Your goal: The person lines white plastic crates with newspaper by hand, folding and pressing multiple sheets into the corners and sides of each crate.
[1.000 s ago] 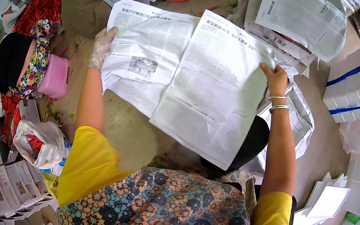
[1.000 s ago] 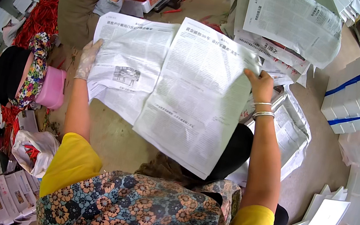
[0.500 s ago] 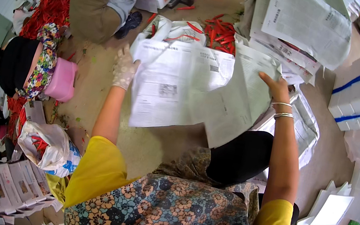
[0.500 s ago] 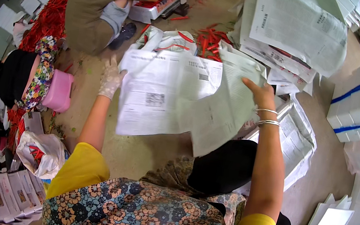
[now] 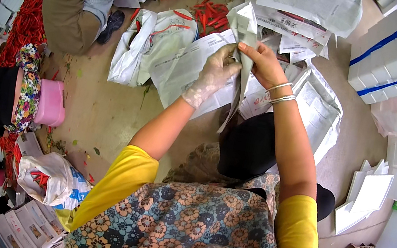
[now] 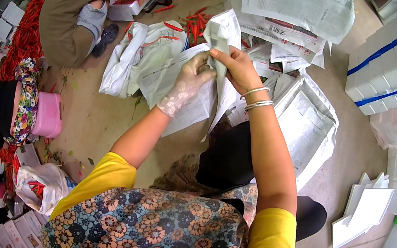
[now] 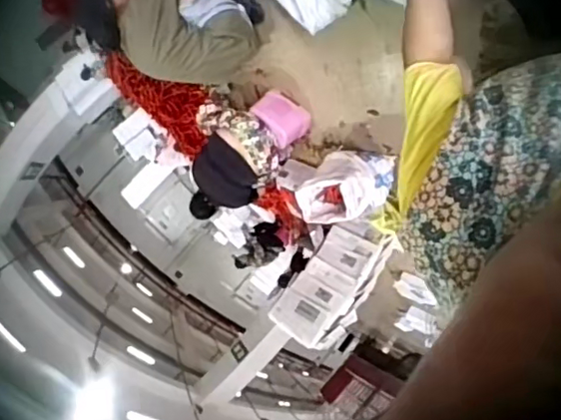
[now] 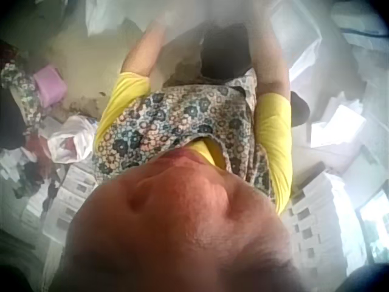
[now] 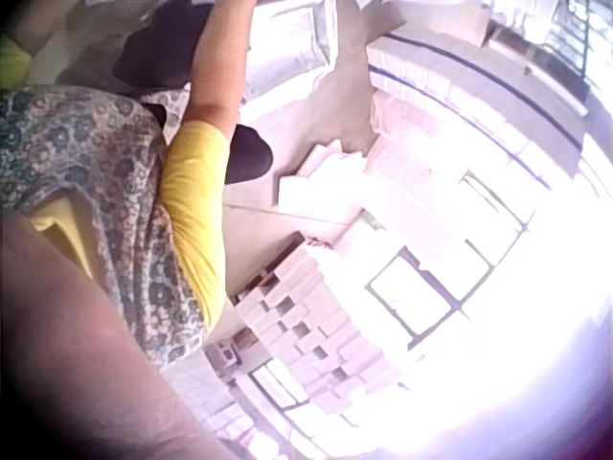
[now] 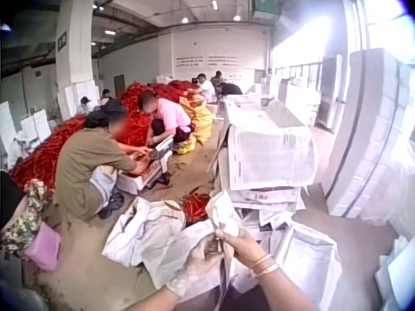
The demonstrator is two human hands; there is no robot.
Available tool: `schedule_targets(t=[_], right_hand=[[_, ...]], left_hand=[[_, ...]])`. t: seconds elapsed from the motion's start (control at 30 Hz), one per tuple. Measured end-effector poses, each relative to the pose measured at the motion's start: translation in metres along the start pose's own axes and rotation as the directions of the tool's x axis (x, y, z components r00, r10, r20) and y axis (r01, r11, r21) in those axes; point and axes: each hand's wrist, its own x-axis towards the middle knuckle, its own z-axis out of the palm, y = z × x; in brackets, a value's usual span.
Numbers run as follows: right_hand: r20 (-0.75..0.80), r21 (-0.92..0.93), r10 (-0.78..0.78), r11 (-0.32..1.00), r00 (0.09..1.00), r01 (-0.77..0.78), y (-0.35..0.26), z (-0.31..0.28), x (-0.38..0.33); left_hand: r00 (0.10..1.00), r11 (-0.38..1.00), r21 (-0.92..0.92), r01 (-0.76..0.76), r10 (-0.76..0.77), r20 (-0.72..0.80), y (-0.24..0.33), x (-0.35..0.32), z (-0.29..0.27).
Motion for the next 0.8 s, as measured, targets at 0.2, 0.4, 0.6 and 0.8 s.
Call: schedule_targets(t=[0.2,0.4,0.6,0.8], right_hand=[[-0.050,0.013,-0.038,0.999,0.998,0.039,0.006,-0.011,0.000],[-0.097,-0.002,-0.189,0.982,0.977,0.189,0.009,0.013,-0.001],[-0.156,-0.061,-0.206,0.978,0.966,0.198,-0.010,-0.024,-0.008],[-0.349,-0.667,-0.200,0.740,0.916,-0.092,-0.058,-0.160,-0.040]], left_hand=[[0.791,0.525,0.851,0.028,0.509,-0.340,0.009,0.012,-0.088],[0.942,0.702,0.664,-0.260,0.336,0.014,0.057,-0.013,0.002],[0.999,0.997,-0.082,0.013,-0.016,-0.047,0.049,0.003,-0.016],[0.982,0.722,0.682,0.111,0.026,-0.187,-0.003,0.024,-0.198]])
